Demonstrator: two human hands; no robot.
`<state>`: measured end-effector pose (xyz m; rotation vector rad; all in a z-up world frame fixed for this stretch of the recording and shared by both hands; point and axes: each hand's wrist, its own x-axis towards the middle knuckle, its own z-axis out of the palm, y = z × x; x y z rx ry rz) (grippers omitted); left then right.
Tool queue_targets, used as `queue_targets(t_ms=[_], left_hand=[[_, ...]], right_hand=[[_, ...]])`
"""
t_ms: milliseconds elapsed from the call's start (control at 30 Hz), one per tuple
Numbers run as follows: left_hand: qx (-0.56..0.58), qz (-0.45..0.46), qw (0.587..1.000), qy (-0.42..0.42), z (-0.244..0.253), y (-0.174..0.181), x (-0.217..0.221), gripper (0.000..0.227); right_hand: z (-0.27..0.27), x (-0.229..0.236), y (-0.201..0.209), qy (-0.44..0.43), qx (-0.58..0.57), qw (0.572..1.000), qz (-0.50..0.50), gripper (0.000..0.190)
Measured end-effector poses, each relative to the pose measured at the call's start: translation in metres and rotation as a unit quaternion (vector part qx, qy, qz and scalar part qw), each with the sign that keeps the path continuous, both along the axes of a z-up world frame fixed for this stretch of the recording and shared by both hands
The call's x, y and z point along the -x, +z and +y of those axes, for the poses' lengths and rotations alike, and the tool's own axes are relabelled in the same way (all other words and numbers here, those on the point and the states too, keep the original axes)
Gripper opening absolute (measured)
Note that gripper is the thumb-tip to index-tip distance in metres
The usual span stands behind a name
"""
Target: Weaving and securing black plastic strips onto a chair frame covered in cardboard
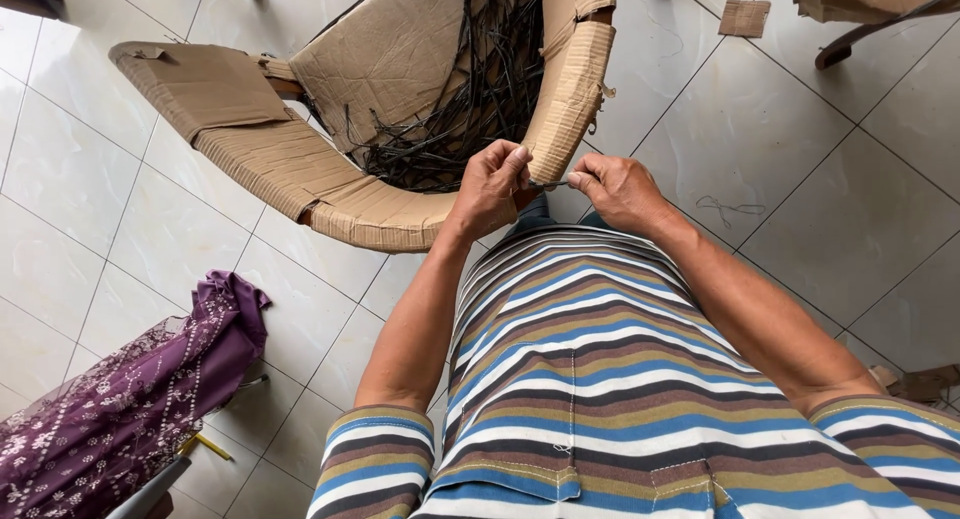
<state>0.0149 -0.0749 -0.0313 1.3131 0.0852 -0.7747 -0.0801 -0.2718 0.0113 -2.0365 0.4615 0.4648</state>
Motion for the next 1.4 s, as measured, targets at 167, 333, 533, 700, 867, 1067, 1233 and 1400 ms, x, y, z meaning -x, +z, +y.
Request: queue_targets(t_ms=[167, 333, 533, 700, 867, 1067, 1233, 1400], left_hand=[[-0.058, -0.018, 0.988, -0.14, -0.002, -0.008, -0.004, 0.017], [-0.192, -0.122, 0.936, -0.269, -0.003, 0.03, -0.012, 0.017], [-0.242, -0.173, 0.917, -0.265, 0.0, 0.025, -0.007, 0.015], [-0.213, -0.117, 0.944, -0.224, 0.009, -0.001, -0.002, 0.014], [-0.169, -0.062, 0.966, -0.186, 0.007, 0.006, -0.001, 0.015], [-0.104, -0.031, 0.982, -0.157, 0.006, -0.007, 0.0, 0.015], [-0.064, 0.011, 0.991, -0.119, 0.012, -0.015, 0.002, 0.013], [-0.024, 0.048, 0.996, -0.069, 0.016, -0.035, 0.004, 0.016]], right_hand=[[0.005, -0.013, 0.022, 0.026, 0.012, 0.999, -0.034, 0.018], [0.012, -0.03, 0.027, 0.045, 0.004, 0.997, -0.065, 0.018], [0.015, -0.037, 0.02, -0.033, -0.103, 0.989, -0.101, 0.021], [0.001, -0.026, -0.002, -0.092, -0.203, 0.966, -0.13, 0.03], [0.015, -0.027, 0.01, 0.015, -0.159, 0.987, -0.028, 0.03], [0.017, -0.029, -0.017, 0.071, -0.034, 0.996, -0.043, 0.017], [0.02, -0.026, 0.001, 0.103, 0.008, 0.993, -0.062, 0.012], [0.014, -0.016, -0.017, 0.121, 0.031, 0.989, -0.082, 0.016]])
